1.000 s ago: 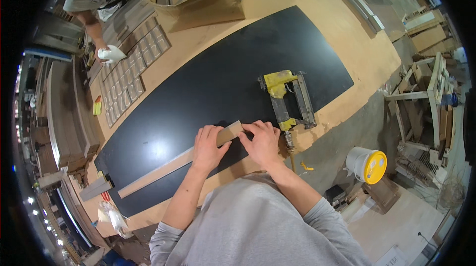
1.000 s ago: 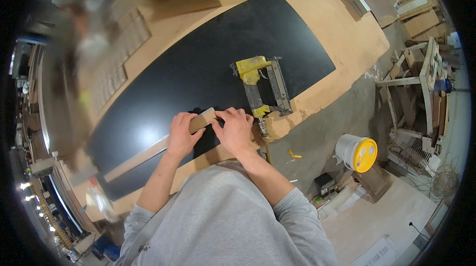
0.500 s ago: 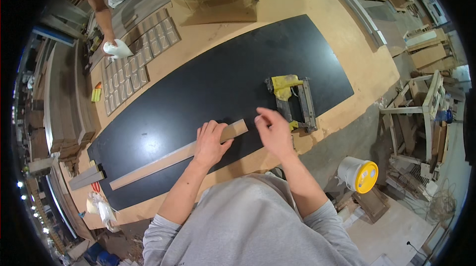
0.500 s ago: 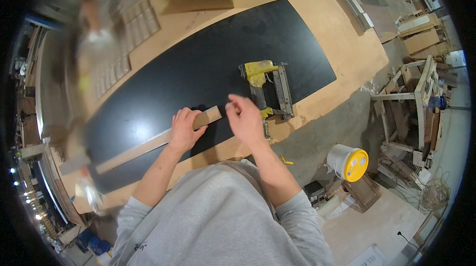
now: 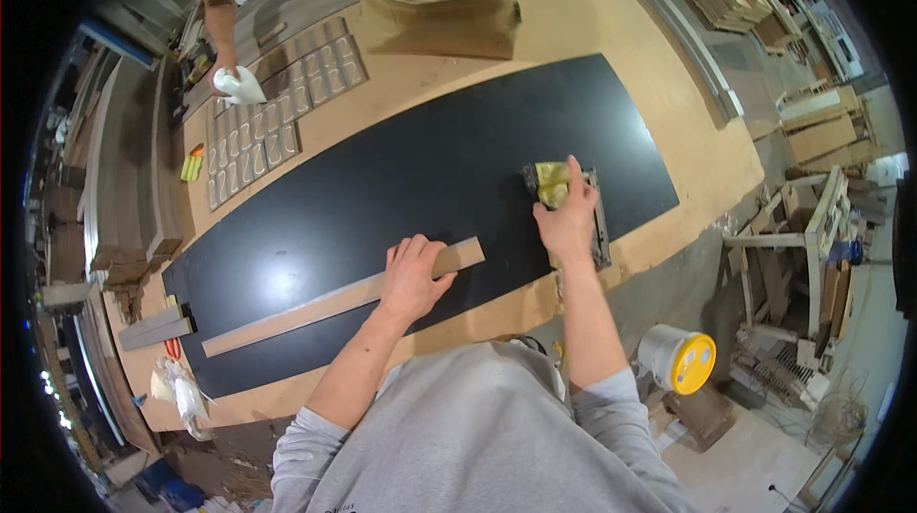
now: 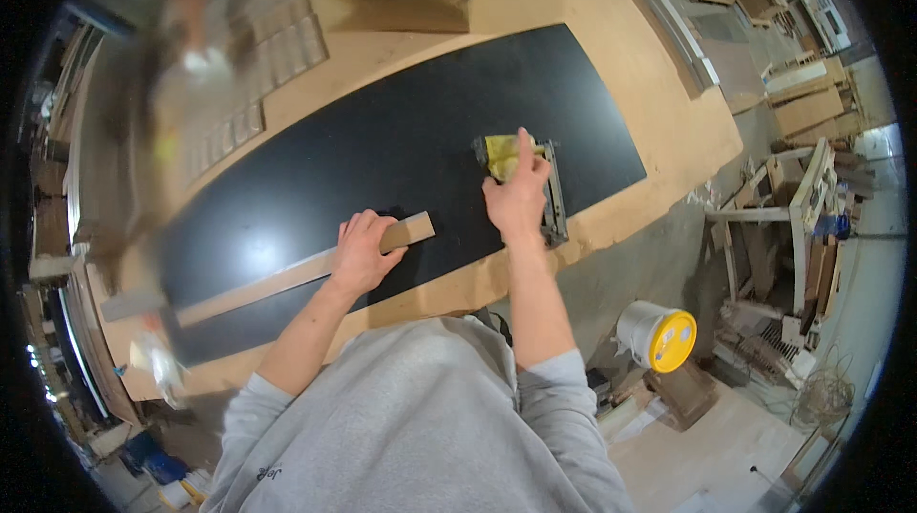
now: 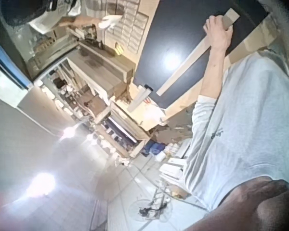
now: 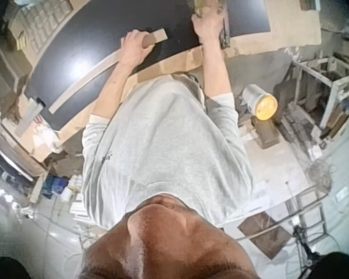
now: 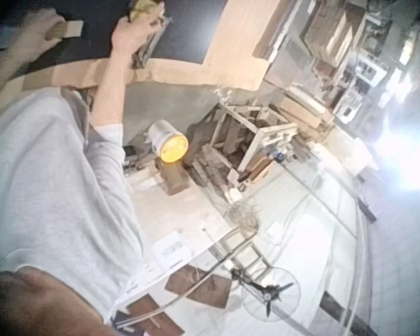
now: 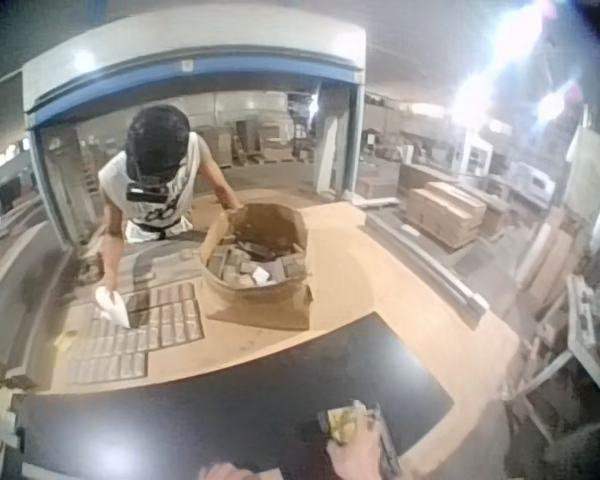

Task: Assembling wooden blocks onto long strips using a pneumatic nail gun and glue.

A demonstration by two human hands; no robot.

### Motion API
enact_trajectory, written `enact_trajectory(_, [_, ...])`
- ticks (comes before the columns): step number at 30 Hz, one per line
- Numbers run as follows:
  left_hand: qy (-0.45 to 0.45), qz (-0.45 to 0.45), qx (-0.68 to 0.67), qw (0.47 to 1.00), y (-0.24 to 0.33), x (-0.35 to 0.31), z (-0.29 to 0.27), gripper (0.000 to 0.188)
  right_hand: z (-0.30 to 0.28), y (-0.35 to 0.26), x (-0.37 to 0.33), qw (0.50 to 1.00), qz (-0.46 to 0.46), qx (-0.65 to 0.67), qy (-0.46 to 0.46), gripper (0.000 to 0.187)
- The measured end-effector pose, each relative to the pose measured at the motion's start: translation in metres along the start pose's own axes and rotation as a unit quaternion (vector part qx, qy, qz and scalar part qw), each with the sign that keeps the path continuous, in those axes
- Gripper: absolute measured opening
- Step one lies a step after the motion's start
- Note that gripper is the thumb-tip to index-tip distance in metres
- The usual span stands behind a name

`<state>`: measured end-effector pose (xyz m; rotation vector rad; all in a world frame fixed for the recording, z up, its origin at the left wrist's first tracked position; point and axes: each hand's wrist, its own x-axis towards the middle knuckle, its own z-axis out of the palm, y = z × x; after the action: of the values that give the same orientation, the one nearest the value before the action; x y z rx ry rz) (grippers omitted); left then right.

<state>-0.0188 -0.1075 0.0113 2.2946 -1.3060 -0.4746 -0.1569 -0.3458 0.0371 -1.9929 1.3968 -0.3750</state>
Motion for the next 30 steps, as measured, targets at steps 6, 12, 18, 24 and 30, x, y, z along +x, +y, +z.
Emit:
enact_trajectory(6, [0.014, 0.021, -0.006, 1.000, -0.007, -0.002, 0.001, 0.048, -0.090, -0.008, 0.006, 0.953, 0.028, 0.223, -0.203, 0.096])
enact_trajectory(12, [0.012, 0.027, -0.014, 0.999, -0.007, -0.002, 0.001, 0.049, -0.091, -0.034, -0.029, 0.865, 0.075, 0.308, -0.390, 0.080])
enact_trajectory(18, [0.020, 0.041, -0.010, 0.999, -0.009, -0.001, 0.003, 0.047, -0.064, -0.056, -0.047, 0.897, -0.010, 0.100, -0.430, 0.068])
enact_trajectory(24, [0.019, 0.036, -0.019, 0.999, -0.009, -0.001, 0.004, 0.049, -0.051, -0.064, -0.043, 0.894, -0.019, 0.098, -0.436, 0.065])
enact_trajectory(30, [0.032, 0.047, -0.029, 0.998, -0.010, -0.002, 0.005, 0.049, -0.054, -0.074, -0.040, 0.889, 0.018, 0.032, -0.456, 0.071])
